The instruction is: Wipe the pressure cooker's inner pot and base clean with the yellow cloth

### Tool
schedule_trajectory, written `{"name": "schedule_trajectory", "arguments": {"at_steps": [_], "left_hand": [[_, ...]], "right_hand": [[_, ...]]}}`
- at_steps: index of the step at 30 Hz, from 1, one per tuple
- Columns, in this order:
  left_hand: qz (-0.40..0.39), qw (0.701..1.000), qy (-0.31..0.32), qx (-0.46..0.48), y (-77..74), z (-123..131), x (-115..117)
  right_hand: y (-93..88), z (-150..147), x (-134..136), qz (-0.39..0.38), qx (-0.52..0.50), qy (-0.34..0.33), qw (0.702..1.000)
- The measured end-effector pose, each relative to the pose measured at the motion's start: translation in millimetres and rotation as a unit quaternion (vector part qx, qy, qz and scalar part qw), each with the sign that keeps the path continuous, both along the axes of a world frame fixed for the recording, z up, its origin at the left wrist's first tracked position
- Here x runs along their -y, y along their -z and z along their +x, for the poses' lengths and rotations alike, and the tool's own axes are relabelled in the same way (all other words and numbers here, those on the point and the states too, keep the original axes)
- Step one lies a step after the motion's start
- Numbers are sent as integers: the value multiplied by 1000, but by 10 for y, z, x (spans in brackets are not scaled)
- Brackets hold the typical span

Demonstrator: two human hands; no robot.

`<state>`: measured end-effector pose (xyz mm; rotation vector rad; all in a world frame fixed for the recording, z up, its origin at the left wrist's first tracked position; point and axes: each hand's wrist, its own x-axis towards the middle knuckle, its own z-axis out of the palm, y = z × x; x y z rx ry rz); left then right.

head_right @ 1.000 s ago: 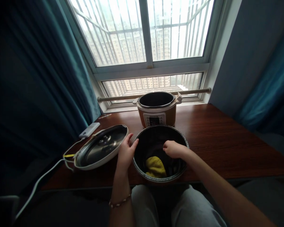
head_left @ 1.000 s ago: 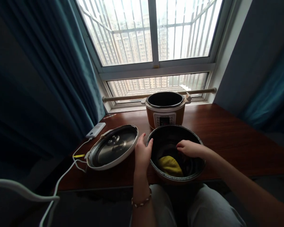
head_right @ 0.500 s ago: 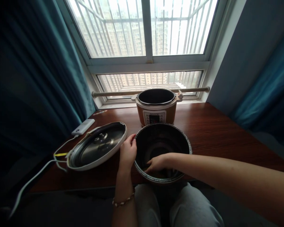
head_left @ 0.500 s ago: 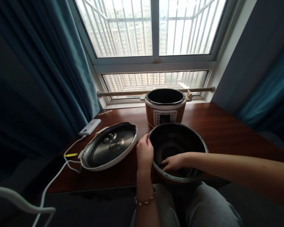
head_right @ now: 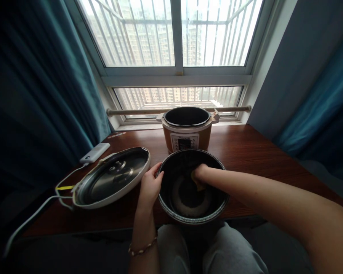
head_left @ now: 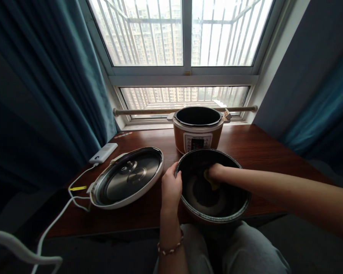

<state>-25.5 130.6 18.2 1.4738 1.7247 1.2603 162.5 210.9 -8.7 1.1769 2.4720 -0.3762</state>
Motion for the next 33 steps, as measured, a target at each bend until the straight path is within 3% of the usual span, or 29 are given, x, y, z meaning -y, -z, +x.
{"name": "schedule_trajectory", "arguments": {"at_steps": [5,8,14,20,23,27,31,33], "left_hand": [[2,1000,-4,0,2,5,2],[3,1000,-6,-3,-4,6,8],[0,1000,-9,-29,-23,13,28],[5,999,-10,-36,-35,19,39],[5,998,-15,-53,-48,24,48],[1,997,-24,-74,-72,41,63],[-11,996,-33,-83,-92,60,63],[-14,996,-36,-82,-94,67,60]], "right_hand": [[-56,-254,-98,65,-20,-153,986],[-88,-275,-63,115,-16,-183,976],[-218,-124,32,183,43,-114,975],[-591,-77,132,235,110,6,966],[-781,-44,259,200,177,61,962],[-884,39,514,103,212,65,970],[-855,67,770,25,188,74,979],[-846,30,856,-29,110,107,988]]}}
